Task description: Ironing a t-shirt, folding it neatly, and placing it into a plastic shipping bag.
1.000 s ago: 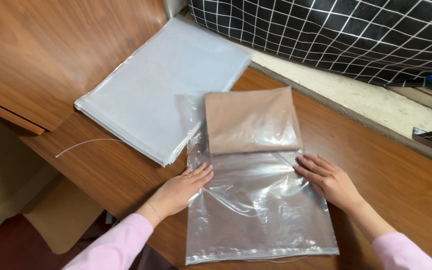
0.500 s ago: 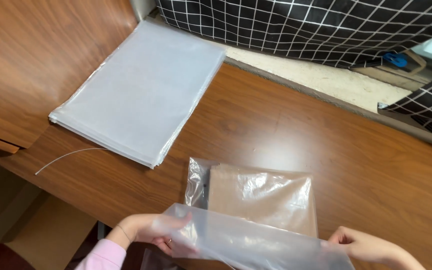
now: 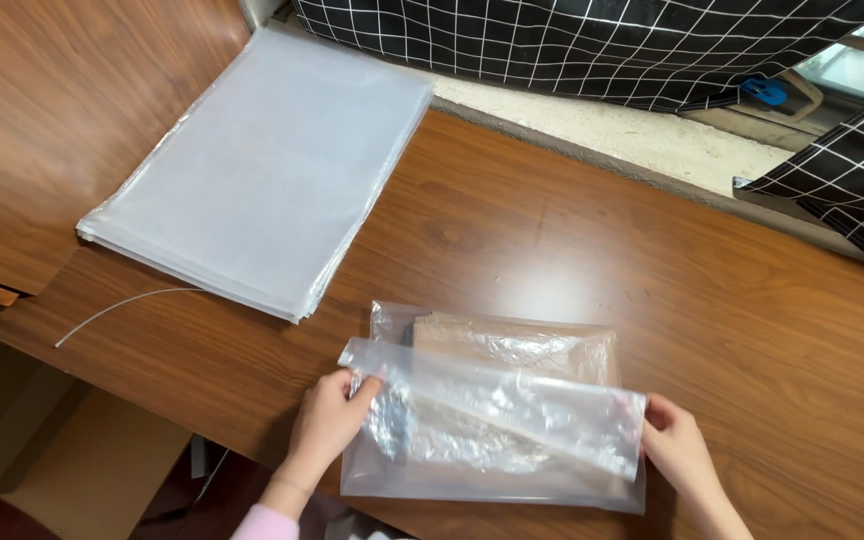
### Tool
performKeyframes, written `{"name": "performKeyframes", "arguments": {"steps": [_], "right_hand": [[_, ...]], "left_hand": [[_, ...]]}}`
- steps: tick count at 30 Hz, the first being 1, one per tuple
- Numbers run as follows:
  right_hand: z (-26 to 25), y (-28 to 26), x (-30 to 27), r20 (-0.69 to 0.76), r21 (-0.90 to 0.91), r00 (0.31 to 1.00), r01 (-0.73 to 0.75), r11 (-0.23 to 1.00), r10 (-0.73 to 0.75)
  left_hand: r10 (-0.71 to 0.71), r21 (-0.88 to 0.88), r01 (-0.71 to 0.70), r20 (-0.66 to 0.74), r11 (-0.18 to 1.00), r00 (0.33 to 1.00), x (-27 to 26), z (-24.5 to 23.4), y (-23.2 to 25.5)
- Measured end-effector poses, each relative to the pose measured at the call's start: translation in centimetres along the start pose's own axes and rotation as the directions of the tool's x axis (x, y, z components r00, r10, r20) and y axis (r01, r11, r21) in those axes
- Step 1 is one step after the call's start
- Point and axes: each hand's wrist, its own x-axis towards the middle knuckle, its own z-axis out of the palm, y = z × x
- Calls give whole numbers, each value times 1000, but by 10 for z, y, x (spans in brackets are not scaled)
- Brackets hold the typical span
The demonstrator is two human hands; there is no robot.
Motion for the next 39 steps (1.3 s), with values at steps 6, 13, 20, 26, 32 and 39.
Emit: {"name": "performKeyframes", "arguments": {"steps": [6,13,20,26,32,39], "right_hand": [[22,-35,-4,-263,-74,964,27,997,-45],[57,-57,-31,-376,-431,770,347,833,-515],[121,-75,-34,-53,-625,677,551,553,-734],[124,-72,-39,-45,-697,775,427,576,-630],[124,-75,-38,-15,-706,828,389,593,-561],[126,-71,-31,-10,-721,831,379,580,-556]], "left_hand": [[-73,106,80,-71,991,995,23,6,24],[584,591,-263,-454,762,672,6,63,14],[798,794,-348,-262,498,543,9,123,30],[793,806,-325,-266,495,549,-2,113,38],[786,809,-319,-258,494,561,-2,115,40],[794,810,-321,-265,492,548,4,117,35]]}}
